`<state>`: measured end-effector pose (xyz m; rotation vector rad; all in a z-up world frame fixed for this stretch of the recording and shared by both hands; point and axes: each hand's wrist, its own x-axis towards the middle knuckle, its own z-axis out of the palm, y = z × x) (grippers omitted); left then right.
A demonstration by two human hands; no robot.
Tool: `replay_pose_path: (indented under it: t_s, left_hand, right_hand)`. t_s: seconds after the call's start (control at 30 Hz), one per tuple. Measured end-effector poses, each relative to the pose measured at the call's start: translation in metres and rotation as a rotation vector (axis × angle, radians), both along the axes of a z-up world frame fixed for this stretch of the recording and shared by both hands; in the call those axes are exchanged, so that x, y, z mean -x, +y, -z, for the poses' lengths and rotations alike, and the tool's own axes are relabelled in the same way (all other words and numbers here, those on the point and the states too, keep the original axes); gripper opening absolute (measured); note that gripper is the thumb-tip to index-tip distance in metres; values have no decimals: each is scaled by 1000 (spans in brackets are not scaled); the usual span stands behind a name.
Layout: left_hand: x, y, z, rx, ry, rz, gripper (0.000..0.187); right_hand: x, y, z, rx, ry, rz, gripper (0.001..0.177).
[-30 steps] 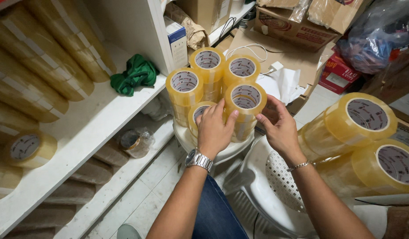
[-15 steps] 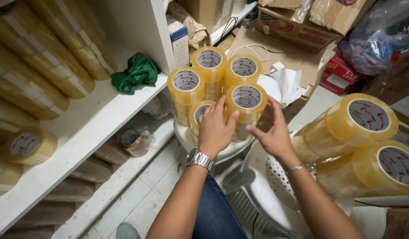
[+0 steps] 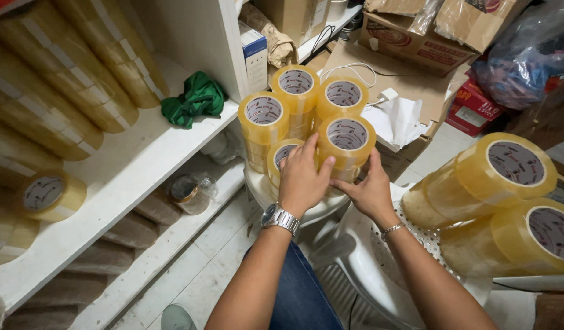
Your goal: The person takes rolls of clear packing tape from a white shelf and stacks them on a white plastic chair. They repeatedly reach for individual rolls, place them on the chair, and adjust the stack to keep it stable.
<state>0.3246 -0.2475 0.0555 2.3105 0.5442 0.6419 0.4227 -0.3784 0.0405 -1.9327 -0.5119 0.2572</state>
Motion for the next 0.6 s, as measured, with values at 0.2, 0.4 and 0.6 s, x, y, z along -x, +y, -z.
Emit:
replay_pose_path:
  t_s: [0.2, 0.4, 0.6]
  left_hand:
    - [-1, 2, 2, -9, -2, 2, 65]
    - [3, 11, 3, 89, -208, 58, 58]
    - [32, 26, -16, 84, -285, 103, 56]
  right_hand:
    - [7, 1, -21, 79, -89, -40, 123]
    - [3, -19, -38, 107, -147, -57, 134]
    - [-10, -33, -52, 44, -457, -57, 119]
